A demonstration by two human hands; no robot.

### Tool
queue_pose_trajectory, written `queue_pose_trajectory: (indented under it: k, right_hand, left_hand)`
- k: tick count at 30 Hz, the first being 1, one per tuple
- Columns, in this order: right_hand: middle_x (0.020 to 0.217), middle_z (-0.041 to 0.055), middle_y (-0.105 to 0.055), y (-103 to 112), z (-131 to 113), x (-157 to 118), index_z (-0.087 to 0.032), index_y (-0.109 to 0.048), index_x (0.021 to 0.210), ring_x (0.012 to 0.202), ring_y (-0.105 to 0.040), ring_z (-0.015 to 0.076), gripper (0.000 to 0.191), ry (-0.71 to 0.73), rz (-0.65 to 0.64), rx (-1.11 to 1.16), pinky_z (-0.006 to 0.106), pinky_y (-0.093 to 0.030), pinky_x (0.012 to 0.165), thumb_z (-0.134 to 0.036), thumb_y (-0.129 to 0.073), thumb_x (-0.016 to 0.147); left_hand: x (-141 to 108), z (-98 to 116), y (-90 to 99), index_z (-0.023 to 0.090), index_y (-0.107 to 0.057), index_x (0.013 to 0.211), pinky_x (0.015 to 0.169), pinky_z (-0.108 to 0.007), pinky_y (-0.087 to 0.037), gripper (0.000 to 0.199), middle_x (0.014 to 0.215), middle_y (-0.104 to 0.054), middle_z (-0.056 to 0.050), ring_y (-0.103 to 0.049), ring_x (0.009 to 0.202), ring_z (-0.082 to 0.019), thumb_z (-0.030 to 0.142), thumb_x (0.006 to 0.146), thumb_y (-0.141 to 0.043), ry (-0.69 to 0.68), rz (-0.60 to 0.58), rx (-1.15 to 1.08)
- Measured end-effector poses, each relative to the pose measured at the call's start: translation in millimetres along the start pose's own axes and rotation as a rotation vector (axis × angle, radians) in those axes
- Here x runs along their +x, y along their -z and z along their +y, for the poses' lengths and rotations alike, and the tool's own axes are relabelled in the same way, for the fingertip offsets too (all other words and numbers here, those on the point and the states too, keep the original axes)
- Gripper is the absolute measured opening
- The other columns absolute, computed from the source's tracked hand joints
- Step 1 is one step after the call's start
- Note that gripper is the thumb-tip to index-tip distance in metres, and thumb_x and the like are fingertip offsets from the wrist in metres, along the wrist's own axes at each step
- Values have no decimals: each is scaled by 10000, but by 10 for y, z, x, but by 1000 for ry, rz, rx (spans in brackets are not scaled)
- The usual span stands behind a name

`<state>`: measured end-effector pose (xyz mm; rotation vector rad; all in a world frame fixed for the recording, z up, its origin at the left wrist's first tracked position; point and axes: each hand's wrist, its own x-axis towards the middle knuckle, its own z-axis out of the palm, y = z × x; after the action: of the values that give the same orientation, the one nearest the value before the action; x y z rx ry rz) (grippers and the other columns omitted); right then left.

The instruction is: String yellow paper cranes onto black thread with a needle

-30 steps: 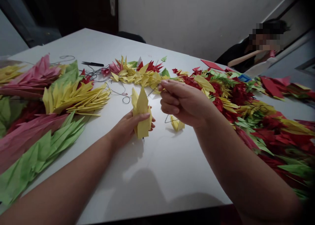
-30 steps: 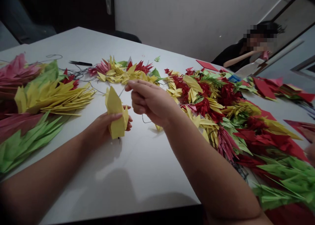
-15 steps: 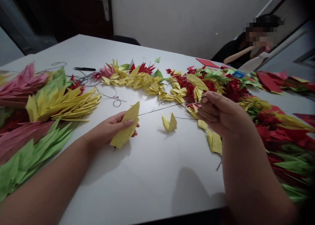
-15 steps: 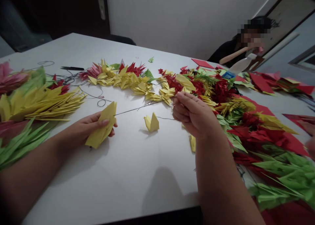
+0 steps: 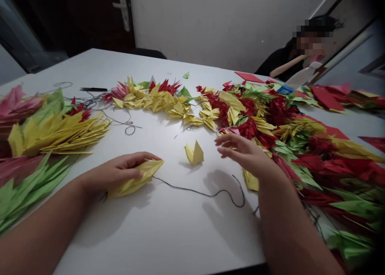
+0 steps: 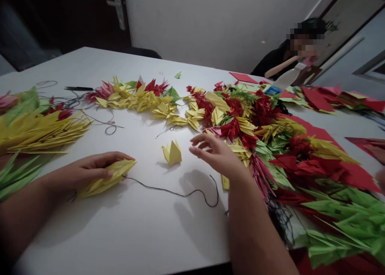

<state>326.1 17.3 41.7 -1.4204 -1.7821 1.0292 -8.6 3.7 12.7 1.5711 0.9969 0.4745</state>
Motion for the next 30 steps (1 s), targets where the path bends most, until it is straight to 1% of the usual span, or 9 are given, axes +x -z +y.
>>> queue_pose_trajectory:
  k: [2, 4, 7, 11, 16, 19, 22, 24, 30]
  right_hand:
    - [1102, 104, -597, -215, 25, 107, -197, -598, 1022, 748, -586, 138, 403, 46, 88, -85, 288, -498, 615, -471, -661, 734]
    - [1108, 91, -577, -400, 55, 176, -210, -582, 1074, 702, -558, 120, 393, 79, 21, -167, 291, -480, 624, -400, -664, 740]
    - [962, 47, -574, -543, 96, 214, -186, -610, 871, 618, -486, 86, 186, 121, -52, -223, 272, -430, 606, -335, -628, 761]
    - [732, -11, -530, -542, 164, 229, -178, -566, 758, 570, -446, 80, 228, 52, -29, -40, 238, -360, 533, -398, -626, 752]
    - [620, -21, -582, -612, 63, 185, -168, -555, 781, 579, -547, 97, 341, -63, -70, 332, 261, -459, 603, -456, -709, 686]
    - [618, -16, -606, -768, -157, 99, -175, -552, 749, 573, -579, 101, 355, -27, -100, 476, 273, -499, 601, -456, -748, 661]
    - [630, -15, -601, -945, -383, 18, -179, -574, 746, 566, -570, 88, 315, 48, -160, 528, 248, -496, 564, -438, -743, 689]
    - [643, -12, -604, -1038, -482, -4, -181, -583, 755, 568, -571, 84, 301, 71, -234, 546, 242, -501, 561, -436, -734, 705]
    - [715, 5, -619, -1053, -498, 71, -177, -593, 789, 607, -592, 91, 304, 73, -280, 466, 258, -530, 614, -455, -703, 729]
  left_hand:
    - [25, 8, -8, 315, -664, 1123, 863, -312, -468, 381, 1086, -664, -15, -592, 1005, -249, 286, 747, -608, -97, -7, 193]
    - [37, 12, 13, 309, -671, 1118, 926, -321, -435, 396, 1099, -657, -21, -576, 1037, -254, 245, 734, -597, -168, -7, 327]
    - [19, -5, 107, 298, -680, 1099, 967, -349, -409, 379, 1095, -652, -37, -552, 1065, -264, 247, 733, -597, -222, -3, 439]
    - [-60, -35, 243, 321, -696, 1054, 1034, -398, -345, 328, 1107, -651, -29, -503, 1143, -285, 294, 735, -626, -227, 34, 558]
    - [-144, 60, 128, 293, -502, 1291, 1062, -427, -305, 489, 1326, -515, -60, -442, 1235, -286, 426, 825, -568, -301, 445, 540]
    - [-143, 157, -95, 256, -489, 1245, 1014, -416, -360, 485, 1259, -529, -86, -487, 1171, -271, 449, 811, -588, -450, 706, 517]
    - [-100, 176, -314, 257, -545, 1122, 1001, -427, -376, 497, 1192, -576, -91, -500, 1146, -284, 469, 703, -707, -526, 603, 547]
    - [-61, 145, -400, 251, -571, 1037, 915, -411, -426, 349, 1065, -622, -80, -548, 1031, -258, 441, 758, -661, -528, 553, 504]
    - [-20, 95, -360, 226, -576, 874, 805, -336, -438, 100, 894, -639, -46, -569, 884, -190, 313, 875, -526, -559, 531, 364]
